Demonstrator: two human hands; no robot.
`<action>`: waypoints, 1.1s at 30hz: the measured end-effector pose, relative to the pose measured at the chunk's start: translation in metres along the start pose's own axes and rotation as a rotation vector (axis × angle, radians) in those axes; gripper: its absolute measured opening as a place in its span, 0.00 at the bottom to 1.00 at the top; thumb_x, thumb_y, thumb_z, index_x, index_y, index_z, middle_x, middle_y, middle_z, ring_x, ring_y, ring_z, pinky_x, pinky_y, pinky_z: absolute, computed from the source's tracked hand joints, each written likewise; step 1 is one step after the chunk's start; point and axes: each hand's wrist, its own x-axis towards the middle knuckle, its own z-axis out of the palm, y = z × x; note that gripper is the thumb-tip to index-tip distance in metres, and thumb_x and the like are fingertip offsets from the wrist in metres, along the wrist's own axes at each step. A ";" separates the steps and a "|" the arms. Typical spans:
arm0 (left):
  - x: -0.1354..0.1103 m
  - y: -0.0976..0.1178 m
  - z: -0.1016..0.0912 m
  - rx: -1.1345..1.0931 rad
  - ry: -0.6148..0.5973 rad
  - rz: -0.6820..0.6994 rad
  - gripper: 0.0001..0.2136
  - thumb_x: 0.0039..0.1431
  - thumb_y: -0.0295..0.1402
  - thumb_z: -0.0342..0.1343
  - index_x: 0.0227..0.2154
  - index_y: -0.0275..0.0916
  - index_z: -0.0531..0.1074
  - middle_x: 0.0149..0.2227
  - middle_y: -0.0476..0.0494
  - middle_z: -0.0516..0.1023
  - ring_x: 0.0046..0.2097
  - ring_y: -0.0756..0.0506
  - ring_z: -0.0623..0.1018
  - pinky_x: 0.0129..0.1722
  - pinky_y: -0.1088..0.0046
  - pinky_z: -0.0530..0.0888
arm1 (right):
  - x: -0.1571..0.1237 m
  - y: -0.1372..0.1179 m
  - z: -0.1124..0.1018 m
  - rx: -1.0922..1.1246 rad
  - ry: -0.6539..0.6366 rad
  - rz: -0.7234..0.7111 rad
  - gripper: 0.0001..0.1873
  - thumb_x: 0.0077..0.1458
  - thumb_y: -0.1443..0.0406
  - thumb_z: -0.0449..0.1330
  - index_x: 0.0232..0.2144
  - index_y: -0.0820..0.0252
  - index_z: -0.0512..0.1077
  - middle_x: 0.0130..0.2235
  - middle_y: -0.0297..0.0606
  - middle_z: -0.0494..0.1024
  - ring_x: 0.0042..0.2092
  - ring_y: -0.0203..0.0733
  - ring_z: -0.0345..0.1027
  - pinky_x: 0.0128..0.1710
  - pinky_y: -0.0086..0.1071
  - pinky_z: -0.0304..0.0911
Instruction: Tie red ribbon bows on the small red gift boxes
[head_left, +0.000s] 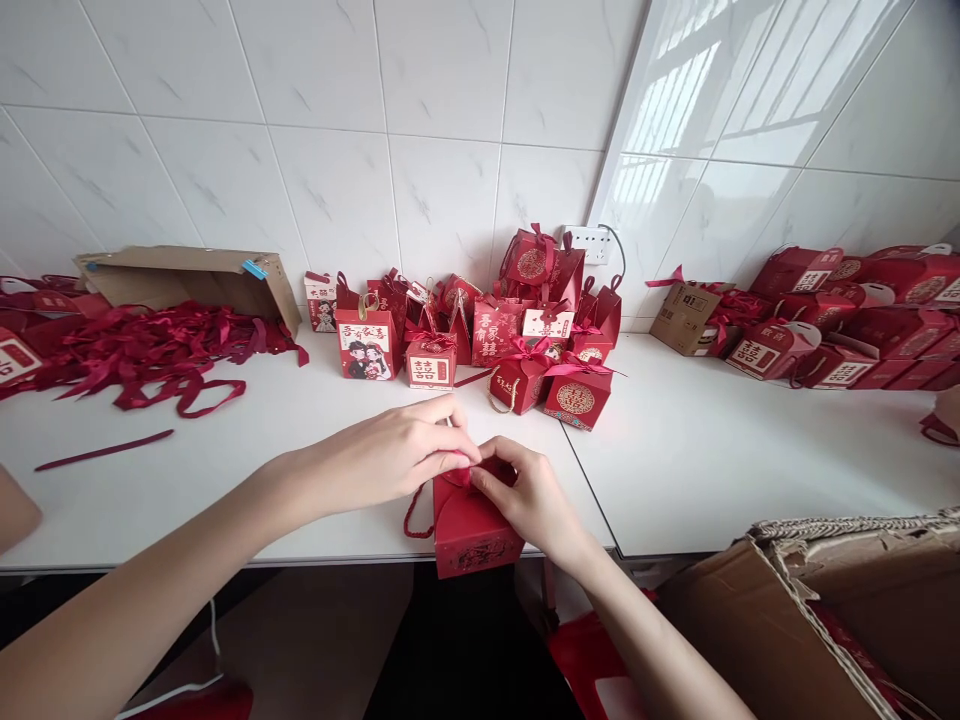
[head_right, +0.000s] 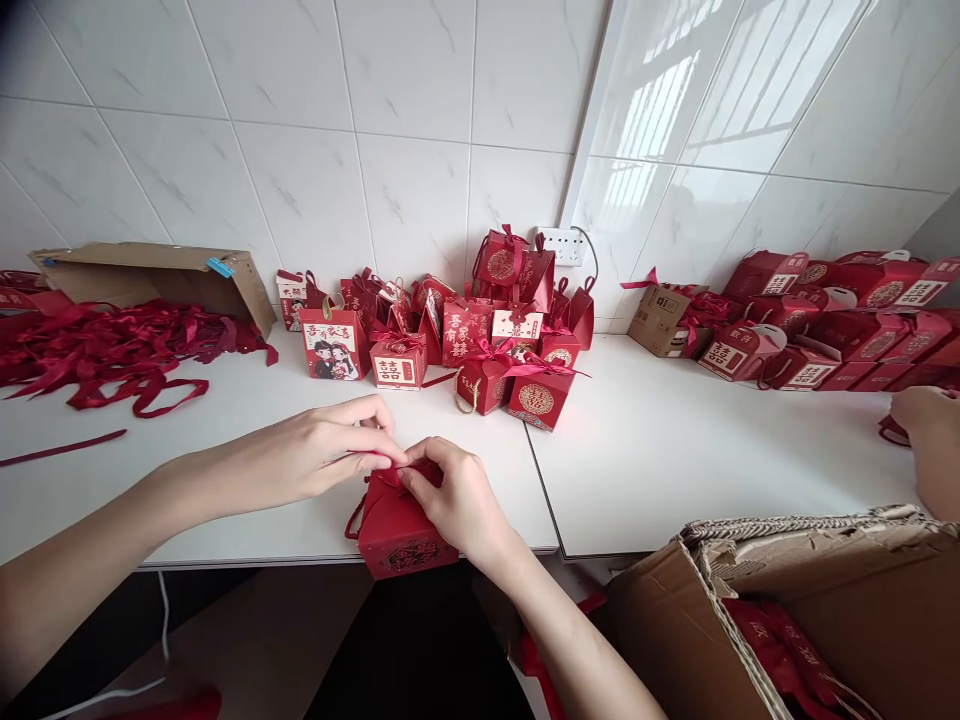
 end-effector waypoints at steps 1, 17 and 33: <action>0.003 -0.001 0.001 -0.012 0.019 0.008 0.10 0.59 0.33 0.49 0.35 0.43 0.77 0.36 0.47 0.72 0.34 0.48 0.72 0.37 0.75 0.66 | 0.000 0.001 0.001 0.039 -0.003 0.015 0.02 0.52 0.67 0.57 0.32 0.57 0.67 0.31 0.32 0.75 0.33 0.37 0.69 0.36 0.31 0.64; -0.001 -0.042 0.041 -0.068 0.129 -0.038 0.04 0.55 0.33 0.52 0.28 0.40 0.70 0.35 0.46 0.73 0.42 0.44 0.71 0.45 0.69 0.67 | -0.001 0.005 0.004 0.302 0.071 0.045 0.15 0.48 0.58 0.63 0.25 0.56 0.59 0.29 0.34 0.75 0.31 0.38 0.69 0.34 0.32 0.64; -0.007 -0.028 0.077 -0.490 0.234 -0.256 0.13 0.58 0.42 0.50 0.32 0.39 0.74 0.46 0.41 0.70 0.48 0.43 0.70 0.47 0.71 0.68 | -0.001 0.002 -0.006 0.062 0.040 0.016 0.07 0.53 0.61 0.58 0.27 0.58 0.66 0.29 0.33 0.73 0.31 0.36 0.65 0.32 0.30 0.60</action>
